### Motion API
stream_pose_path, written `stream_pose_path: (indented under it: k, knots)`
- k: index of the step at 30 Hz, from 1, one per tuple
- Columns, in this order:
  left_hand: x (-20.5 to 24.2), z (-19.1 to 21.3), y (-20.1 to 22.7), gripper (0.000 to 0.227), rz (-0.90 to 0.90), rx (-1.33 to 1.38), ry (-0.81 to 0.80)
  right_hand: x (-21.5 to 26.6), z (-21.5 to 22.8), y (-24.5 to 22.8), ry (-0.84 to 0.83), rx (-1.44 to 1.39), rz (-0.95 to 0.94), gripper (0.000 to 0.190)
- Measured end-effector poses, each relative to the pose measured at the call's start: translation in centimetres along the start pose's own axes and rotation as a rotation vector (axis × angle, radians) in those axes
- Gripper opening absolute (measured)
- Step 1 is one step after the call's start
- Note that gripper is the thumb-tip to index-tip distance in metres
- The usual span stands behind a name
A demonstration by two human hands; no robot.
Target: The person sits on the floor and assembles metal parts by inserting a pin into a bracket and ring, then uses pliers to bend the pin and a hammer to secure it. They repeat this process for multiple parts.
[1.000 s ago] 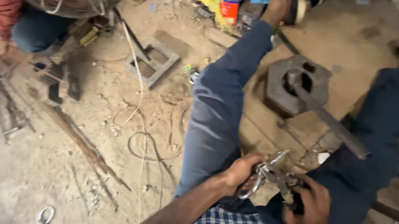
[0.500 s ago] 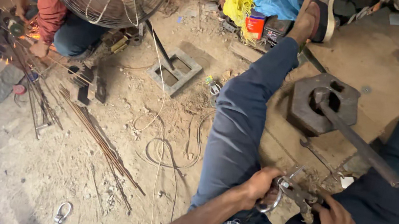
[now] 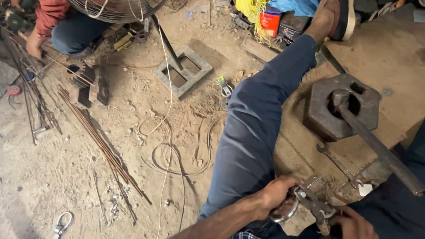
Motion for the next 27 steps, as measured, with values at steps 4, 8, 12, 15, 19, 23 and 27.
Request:
stream_pose_path:
  k: [4,8,12,15,19,23,27]
  knots:
    - [-0.4,-0.1,-0.5,0.047,0.047,0.036,0.01,-0.4,0.2,0.3,0.056,-0.074,0.003,0.073]
    - [-0.7,0.2,-0.5,0.049,0.016,-0.032,0.02,-0.8,-0.3,-0.7,-0.038,0.17,-0.073,0.086]
    - [-0.7,0.4,-0.5,0.05,0.006,-0.087,0.023,-1.3,0.2,-1.5,-0.079,0.173,-0.011,0.083]
    - [-0.6,1.0,-0.2,0.035,-0.009,-0.191,0.149,-1.4,-0.5,-1.1,-0.191,0.12,-0.095,0.078]
    - [-1.7,2.8,-0.9,0.037,-0.061,-0.247,0.218,-1.8,-0.5,-1.4,-0.24,0.085,-0.122,0.072]
    - [-5.9,7.3,-3.0,0.029,-0.413,-0.542,0.306,-2.1,0.6,-2.7,-0.156,0.023,-0.047,0.062]
    - [-6.3,6.4,-2.8,0.027,-0.817,-1.319,0.301,-2.1,0.8,-2.2,-0.139,-0.027,-0.06,0.039]
Point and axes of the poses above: each hand's wrist, its own x-axis away from the middle knuckle, its own z-axis out of the back of the hand, y = z × x, the point moved 8 cm from there along -x, towards the middle knuckle, and after that the axes turned 12 degrees about x, right-handed, at the moved point
